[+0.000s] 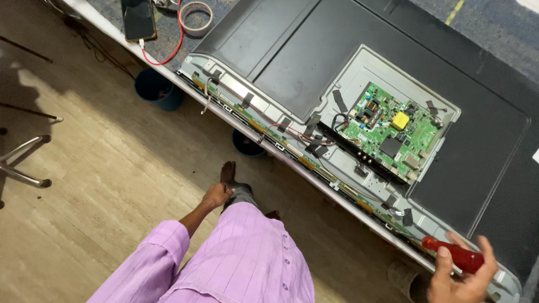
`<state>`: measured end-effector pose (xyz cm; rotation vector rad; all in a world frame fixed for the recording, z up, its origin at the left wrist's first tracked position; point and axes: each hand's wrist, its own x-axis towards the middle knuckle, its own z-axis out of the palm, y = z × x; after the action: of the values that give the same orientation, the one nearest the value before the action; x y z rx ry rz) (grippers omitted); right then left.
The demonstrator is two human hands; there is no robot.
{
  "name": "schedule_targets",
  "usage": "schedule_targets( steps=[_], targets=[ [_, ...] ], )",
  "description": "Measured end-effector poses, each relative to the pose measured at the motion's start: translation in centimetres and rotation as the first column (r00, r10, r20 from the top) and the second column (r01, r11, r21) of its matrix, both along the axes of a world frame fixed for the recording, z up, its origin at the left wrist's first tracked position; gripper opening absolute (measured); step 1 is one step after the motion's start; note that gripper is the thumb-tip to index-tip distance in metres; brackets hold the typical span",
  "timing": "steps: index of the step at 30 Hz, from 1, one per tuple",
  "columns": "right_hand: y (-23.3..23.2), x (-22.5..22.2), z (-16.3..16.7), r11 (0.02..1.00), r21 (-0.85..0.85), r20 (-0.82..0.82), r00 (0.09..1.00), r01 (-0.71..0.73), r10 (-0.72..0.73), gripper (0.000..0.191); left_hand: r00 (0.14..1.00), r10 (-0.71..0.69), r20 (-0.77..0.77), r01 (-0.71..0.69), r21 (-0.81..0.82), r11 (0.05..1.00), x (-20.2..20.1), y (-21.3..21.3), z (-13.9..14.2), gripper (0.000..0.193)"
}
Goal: The person uses a red screwdriver to tighten screws on the internal frame of a disassembled flat-screen TV. They then pick up a black plastic stand and align it with the back of the TV chassis.
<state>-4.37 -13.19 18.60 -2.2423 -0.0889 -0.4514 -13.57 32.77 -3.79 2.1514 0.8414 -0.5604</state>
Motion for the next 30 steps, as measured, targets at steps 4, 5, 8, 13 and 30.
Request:
schedule_targets(
  steps=[4,5,8,13,30],
  targets=[
    [1.1,1.1,-1.2,0.744,-0.462,0.044,0.85,0.483,-0.524,0.053,1.0,-0.019,0.02,0.019,0.002,1.0,-0.2,-0.5,0.0,0.043],
    [1.4,1.4,-1.2,0.772,-0.448,0.05,0.875,0.451,-0.482,0.053,1.0,-0.011,0.004,0.011,-0.017,1.0,-0.1,-0.6,0.0,0.043],
    [1.7,1.4,-0.4,0.893,-0.348,0.069,0.958,0.285,-0.279,0.056,1.0,-0.001,0.007,0.001,-0.058,0.998,-0.1,-0.7,-0.1,0.045],
    [0.6,0.0,0.7,0.988,0.051,-0.176,0.976,0.143,-0.132,0.06,0.996,-0.013,0.088,0.015,-0.023,1.0,-0.3,-0.4,-0.2,0.046],
    [0.3,0.5,0.6,0.975,-0.195,0.081,0.992,0.11,-0.095,0.049,0.981,-0.069,0.182,0.073,-0.02,0.997,0.1,-1.7,-0.4,0.046]
  ],
)
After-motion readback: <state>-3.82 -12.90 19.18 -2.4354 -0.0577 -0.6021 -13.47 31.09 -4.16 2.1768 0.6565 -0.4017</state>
